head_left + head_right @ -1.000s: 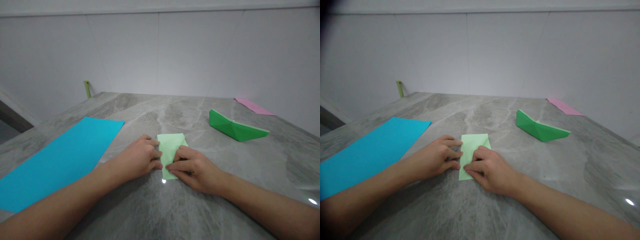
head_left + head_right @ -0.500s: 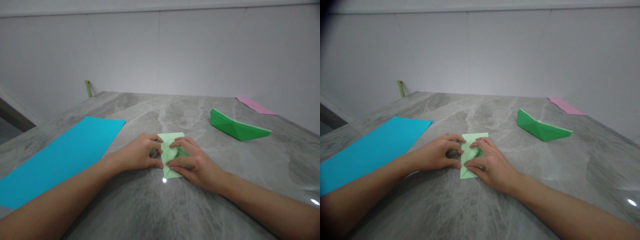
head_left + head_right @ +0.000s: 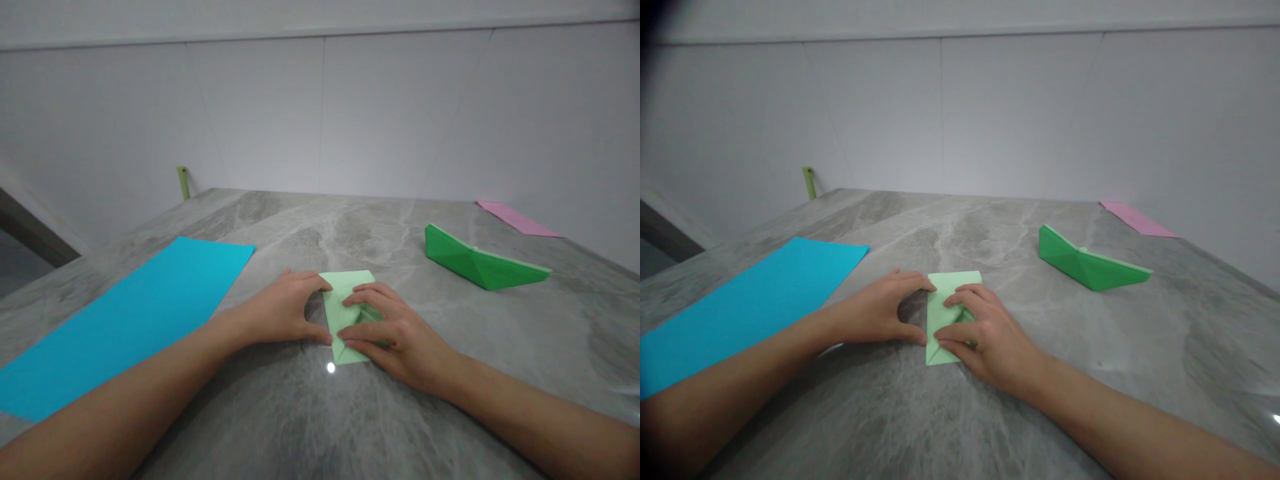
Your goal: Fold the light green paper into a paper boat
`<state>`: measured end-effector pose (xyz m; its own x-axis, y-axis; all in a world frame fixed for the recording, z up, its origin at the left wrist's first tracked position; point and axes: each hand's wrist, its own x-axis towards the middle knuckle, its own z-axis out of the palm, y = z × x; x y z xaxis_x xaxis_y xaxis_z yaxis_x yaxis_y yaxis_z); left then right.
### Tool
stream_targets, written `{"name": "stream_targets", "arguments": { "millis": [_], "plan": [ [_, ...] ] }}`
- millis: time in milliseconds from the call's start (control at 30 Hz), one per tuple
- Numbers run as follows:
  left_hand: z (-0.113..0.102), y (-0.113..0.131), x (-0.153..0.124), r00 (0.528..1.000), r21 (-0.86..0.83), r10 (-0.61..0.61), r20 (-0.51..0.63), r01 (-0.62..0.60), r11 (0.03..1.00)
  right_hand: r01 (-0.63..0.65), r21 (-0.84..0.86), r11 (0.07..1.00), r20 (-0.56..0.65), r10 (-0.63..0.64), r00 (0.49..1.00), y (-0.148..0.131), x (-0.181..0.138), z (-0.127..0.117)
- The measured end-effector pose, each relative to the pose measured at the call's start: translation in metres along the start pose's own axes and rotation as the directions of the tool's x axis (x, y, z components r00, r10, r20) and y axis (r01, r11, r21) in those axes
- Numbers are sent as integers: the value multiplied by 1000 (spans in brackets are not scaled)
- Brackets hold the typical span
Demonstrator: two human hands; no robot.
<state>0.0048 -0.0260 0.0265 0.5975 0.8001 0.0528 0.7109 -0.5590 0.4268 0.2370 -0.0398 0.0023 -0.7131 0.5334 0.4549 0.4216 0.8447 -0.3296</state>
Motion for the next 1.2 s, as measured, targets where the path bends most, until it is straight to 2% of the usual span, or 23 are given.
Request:
{"name": "stream_targets", "arguments": {
  "millis": [1200],
  "plan": [
    [1, -2, 2, 996, -8, 75, -54, -75, 997, -6, 22, 1000, 8, 5, 1000, 0, 1, 0]
  ]
}}
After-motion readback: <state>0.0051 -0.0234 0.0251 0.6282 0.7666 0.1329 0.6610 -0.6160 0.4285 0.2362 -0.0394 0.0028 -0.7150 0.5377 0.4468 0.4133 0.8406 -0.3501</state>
